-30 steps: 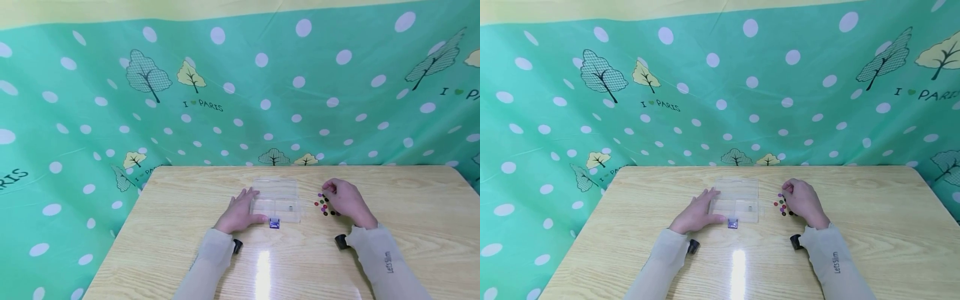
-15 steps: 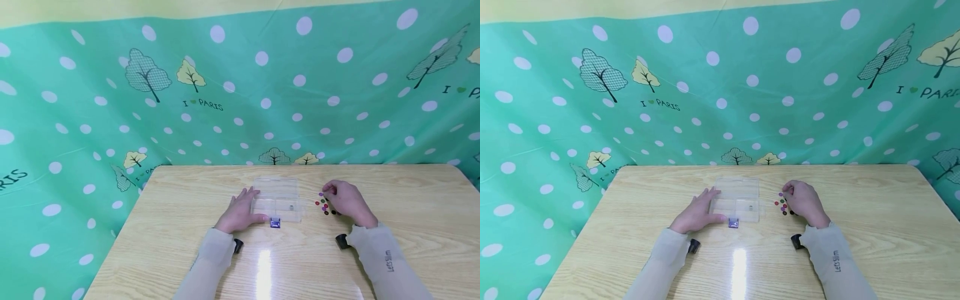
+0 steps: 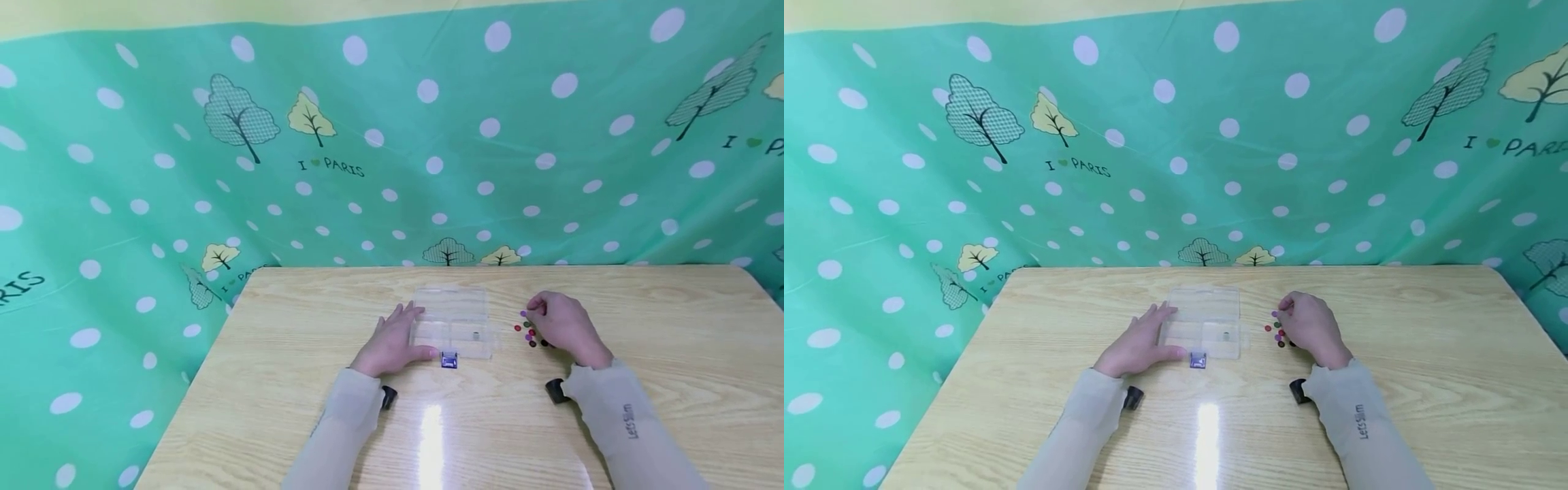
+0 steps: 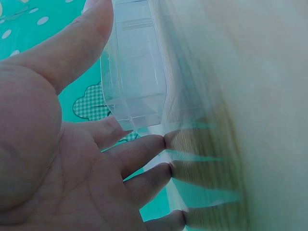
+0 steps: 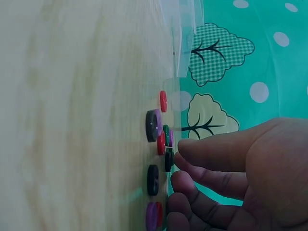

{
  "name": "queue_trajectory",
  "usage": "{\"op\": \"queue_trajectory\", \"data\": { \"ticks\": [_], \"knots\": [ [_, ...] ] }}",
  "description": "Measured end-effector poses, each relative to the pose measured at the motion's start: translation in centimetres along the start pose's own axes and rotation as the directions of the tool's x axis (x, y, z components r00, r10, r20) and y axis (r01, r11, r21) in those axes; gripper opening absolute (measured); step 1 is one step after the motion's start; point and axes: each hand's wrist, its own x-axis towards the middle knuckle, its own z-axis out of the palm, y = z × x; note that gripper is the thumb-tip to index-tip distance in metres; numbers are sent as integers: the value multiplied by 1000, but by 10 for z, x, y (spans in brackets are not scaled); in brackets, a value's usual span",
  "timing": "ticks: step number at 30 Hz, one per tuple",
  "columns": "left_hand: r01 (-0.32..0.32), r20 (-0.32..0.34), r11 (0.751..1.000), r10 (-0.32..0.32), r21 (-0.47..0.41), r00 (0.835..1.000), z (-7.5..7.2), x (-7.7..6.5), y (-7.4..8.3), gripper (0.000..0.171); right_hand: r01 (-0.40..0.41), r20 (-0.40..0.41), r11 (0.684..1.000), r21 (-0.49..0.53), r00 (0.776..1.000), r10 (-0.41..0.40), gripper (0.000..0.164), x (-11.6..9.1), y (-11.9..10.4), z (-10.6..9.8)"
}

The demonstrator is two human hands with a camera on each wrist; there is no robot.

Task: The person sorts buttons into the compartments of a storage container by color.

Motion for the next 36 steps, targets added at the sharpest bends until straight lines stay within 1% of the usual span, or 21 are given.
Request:
{"op": "queue_trajectory", "data": {
  "ticks": [5,12,16,20,29,32,36],
  "knots": [
    [2,3,1000,-2,3,1000,-1,1,0,89,19,-10,1000,-1,1000,-20,20,-2,-2,-1],
    [-15,-6,1000,16,12,1000,-3,3,3,90,-24,-12,999,-25,1000,24,18,-1,-4,-2],
    [-4,2,1000,4,6,1000,-3,1,3,90,-44,7,998,-34,999,45,15,-2,-3,0],
    [4,4,1000,-4,-1,1000,-2,-2,1,89,-46,11,998,-46,999,46,14,-2,-4,3],
    [-10,-9,1000,10,4,1000,-1,-1,-2,89,-49,-4,997,-58,999,49,11,-1,-4,5],
    [-13,-10,1000,13,1,1000,-1,-2,-1,89,-51,-9,997,-51,999,50,10,-2,-3,5],
    [-9,-7,1000,9,5,1000,0,-3,0,88,-65,4,997,-30,998,65,10,-4,-2,5]
  ]
}}
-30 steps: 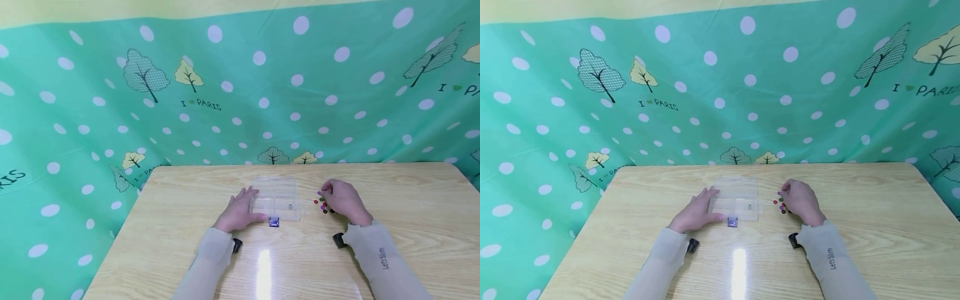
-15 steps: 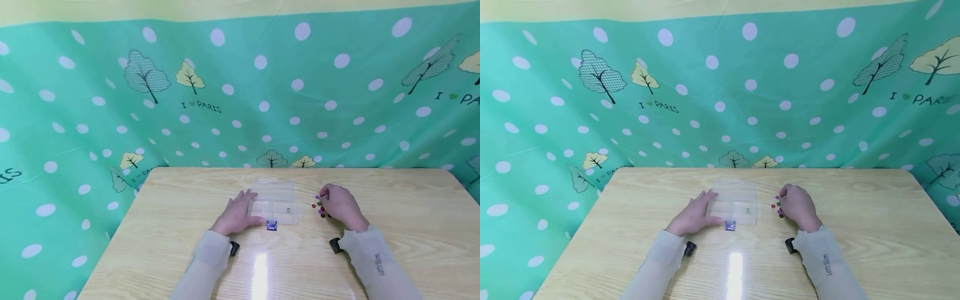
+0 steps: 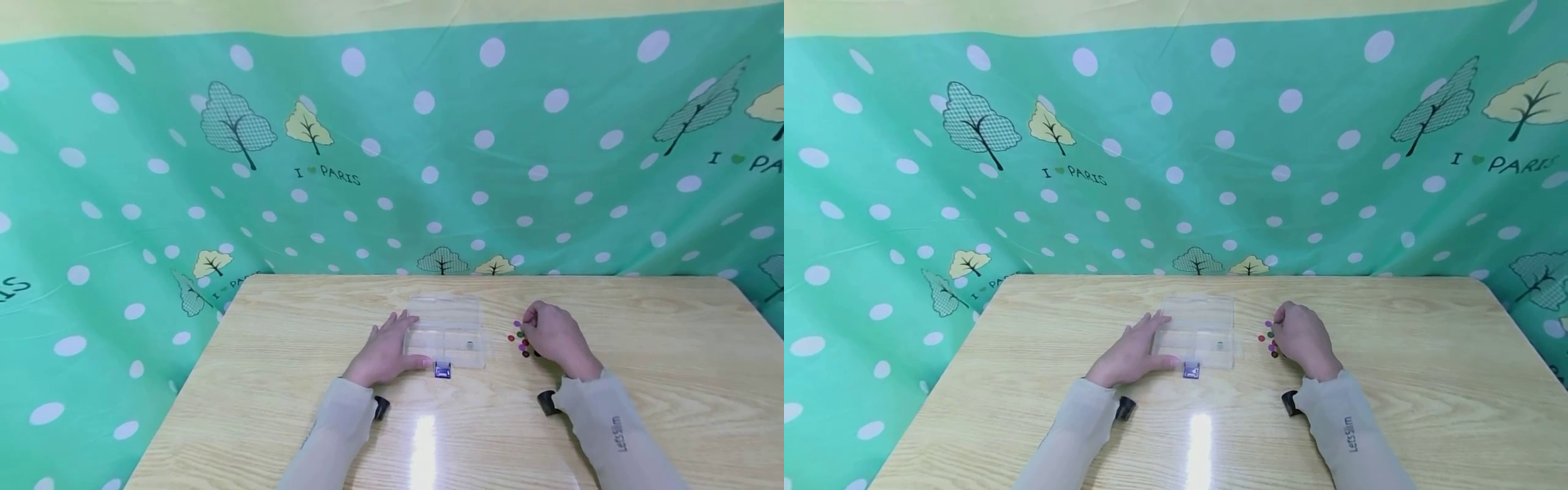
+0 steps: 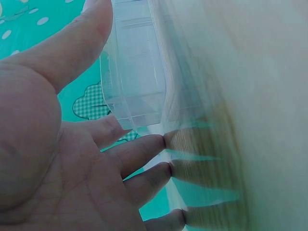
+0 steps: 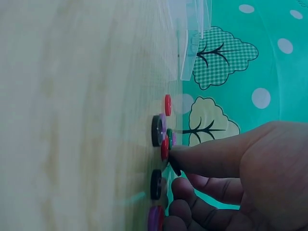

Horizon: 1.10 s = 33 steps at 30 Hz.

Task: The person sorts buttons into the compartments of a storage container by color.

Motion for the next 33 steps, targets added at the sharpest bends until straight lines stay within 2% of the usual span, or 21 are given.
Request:
{"op": "queue_trajectory", "data": {
  "ticks": [7,15,28,33],
  "knots": [
    [-15,-2,1000,15,9,1000,-2,2,1,89,-7,12,1000,0,1000,7,12,0,-1,-5],
    [-3,4,1000,3,8,1000,-2,2,0,89,9,25,1000,6,1000,-9,14,0,-1,-6],
    [1,1,1000,-1,6,1000,-1,2,1,89,19,6,999,38,1000,-19,13,-2,-2,-7],
    [6,2,1000,-6,5,1000,-1,2,0,89,50,-18,998,26,999,-49,14,-1,-2,-7]
  ]
}}
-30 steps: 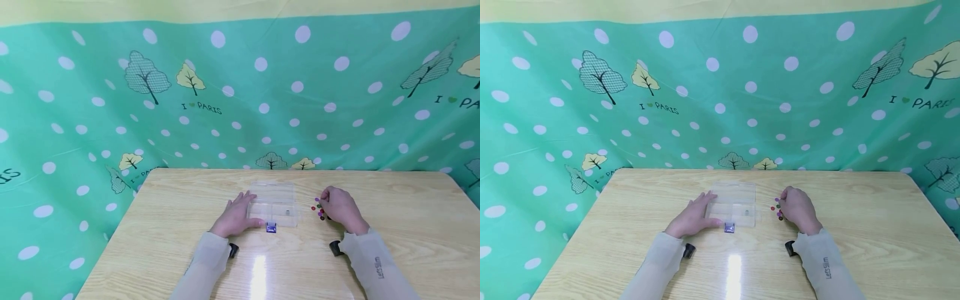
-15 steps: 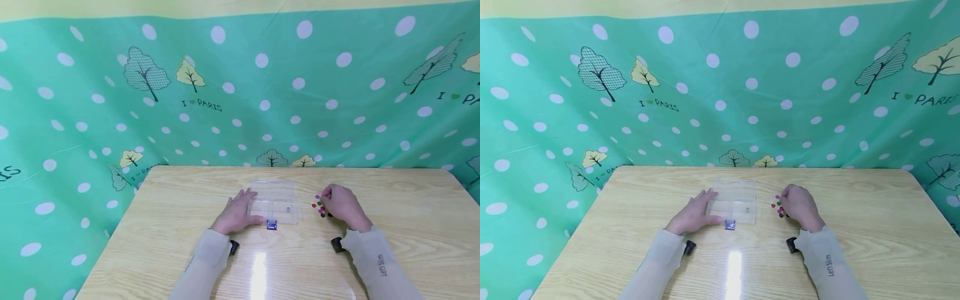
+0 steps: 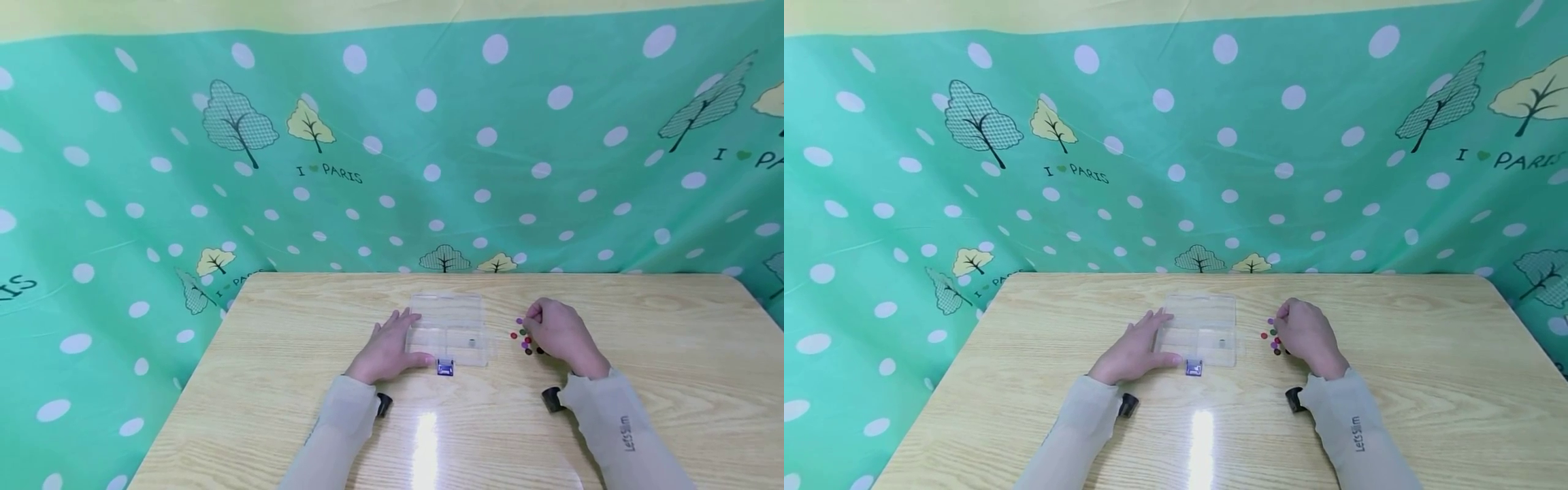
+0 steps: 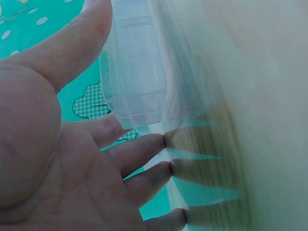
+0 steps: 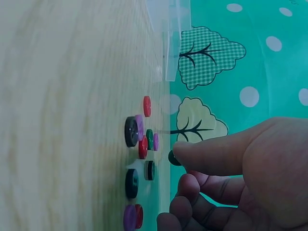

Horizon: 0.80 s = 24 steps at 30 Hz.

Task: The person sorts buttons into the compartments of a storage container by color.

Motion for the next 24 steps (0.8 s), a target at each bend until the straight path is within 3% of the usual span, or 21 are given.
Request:
{"op": "queue_trajectory", "data": {
  "ticks": [24],
  "knots": [
    [-12,2,1000,12,-11,1000,0,0,-1,90,42,-19,999,-8,999,-43,13,-4,-8,-1]
  ]
}}
